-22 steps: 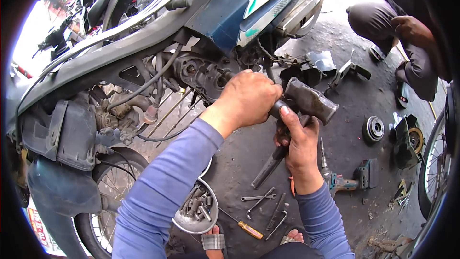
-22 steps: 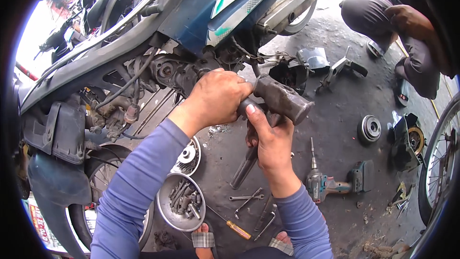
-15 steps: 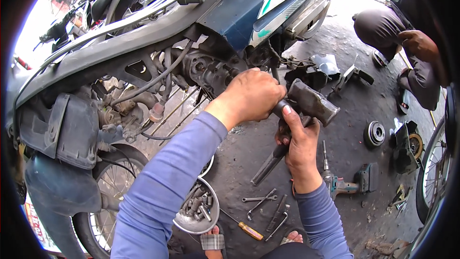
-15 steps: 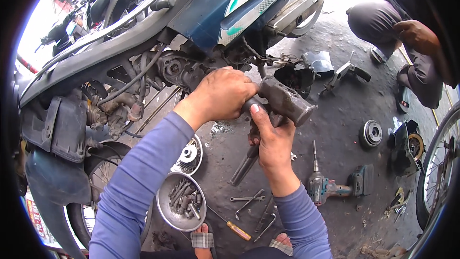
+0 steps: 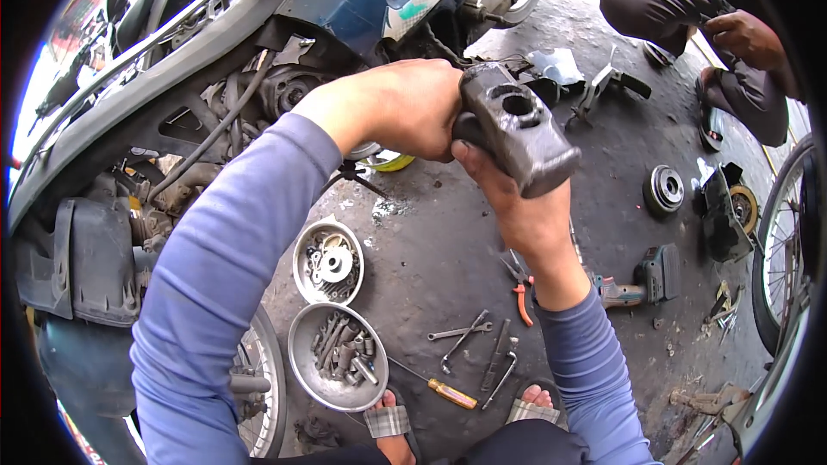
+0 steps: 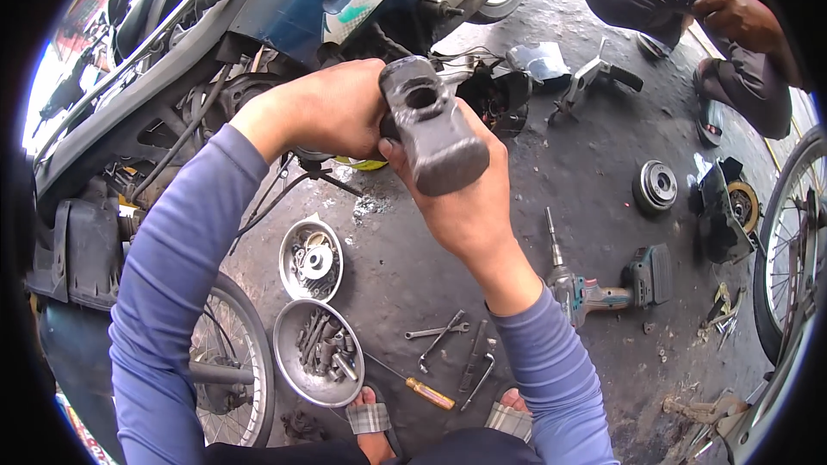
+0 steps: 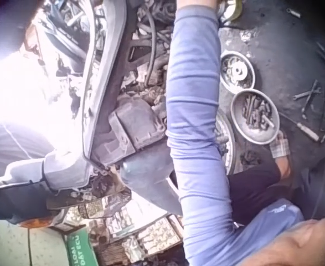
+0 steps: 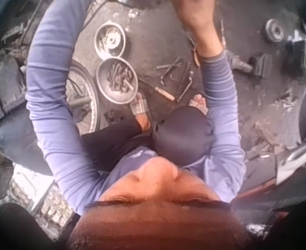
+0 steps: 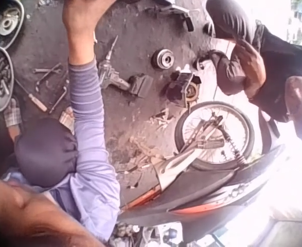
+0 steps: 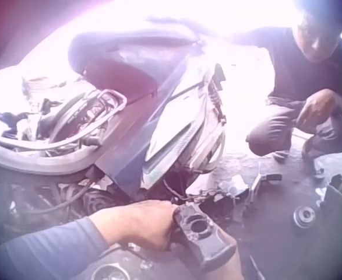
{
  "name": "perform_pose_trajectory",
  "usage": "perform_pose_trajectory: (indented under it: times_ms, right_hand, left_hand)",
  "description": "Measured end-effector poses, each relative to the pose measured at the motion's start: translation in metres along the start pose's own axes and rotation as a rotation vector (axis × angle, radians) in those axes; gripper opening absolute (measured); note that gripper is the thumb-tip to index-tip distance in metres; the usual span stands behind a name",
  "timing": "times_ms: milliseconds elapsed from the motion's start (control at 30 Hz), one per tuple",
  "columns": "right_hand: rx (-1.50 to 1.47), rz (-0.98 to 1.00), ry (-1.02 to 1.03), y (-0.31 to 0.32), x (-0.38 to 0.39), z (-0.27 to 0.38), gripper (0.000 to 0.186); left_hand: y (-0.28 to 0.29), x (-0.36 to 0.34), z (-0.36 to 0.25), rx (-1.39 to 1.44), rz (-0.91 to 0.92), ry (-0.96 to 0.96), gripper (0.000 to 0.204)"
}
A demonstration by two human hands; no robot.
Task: Disassembling motorcycle engine components using manual and power tools.
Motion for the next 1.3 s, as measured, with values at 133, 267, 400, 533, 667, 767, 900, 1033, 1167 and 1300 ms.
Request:
perform_pose_trajectory:
  times_ms: [133, 267, 400, 533, 667, 767, 900, 1033, 1167, 1300]
  right_hand:
    - [-0.243, -0.094, -0.176, -0.002, 0.007, -0.02, 0.033]
    - [-0.142, -0.016, -0.078, -0.002, 0.011, -0.013, 0.037]
    - [-0.425, -0.245, -0.31, 0.011, 0.035, -0.023, 0.029]
    - [-0.747, -0.482, -0.545, 0.012, 0.074, -0.038, 0.023]
    - [-0.678, -0.394, -0.564, 0.006, 0.09, -0.033, 0.028]
    - [-0.747, -0.401, -0.479, 0.006, 0.088, -0.028, 0.033]
    - [-0.86, -0.456, -0.195, 0.004, 0.075, -0.018, 0.038]
    - [-0.669, -0.359, -0.571, -0.015, 0.081, -0.027, 0.016]
    - [-0.883, -0.4, -0.244, 0.01, 0.074, 0.0, 0.032]
    - [-0.536, -0.327, -0.2, 0.001, 0.079, -0.009, 0.028]
  left_hand:
    - [-0.013, -0.002, 0.002, -0.272, 0.044, 0.058, 0.035]
    - [-0.008, -0.004, -0.006, -0.073, -0.064, -0.116, 0.025]
    - [-0.008, 0.002, 0.001, -0.223, -0.195, -0.111, 0.02]
    - [-0.009, 0.014, 0.001, -0.252, -0.515, -0.156, 0.019]
    - [-0.016, 0.023, -0.004, -0.253, -0.726, -0.224, 0.012]
    - [-0.016, 0.026, -0.004, -0.23, -0.779, -0.243, 0.013]
    - [-0.016, 0.026, -0.003, -0.228, -0.751, -0.245, 0.013]
    - [-0.015, 0.027, -0.002, -0.22, -0.76, -0.233, 0.013]
    - [-0.016, 0.031, -0.004, -0.233, -0.836, -0.255, 0.02]
    - [-0.02, 0.032, -0.002, -0.24, -0.85, -0.198, 0.019]
Point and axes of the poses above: each hand's wrist, its own x-axis away from the middle knuckle, its own y-axis out of the back of the hand, z = x × y, the point moved 7 cm from there along -x, towards the middle knuckle, and after that the axes turned 12 degrees about -x, right-handed, at the moved point
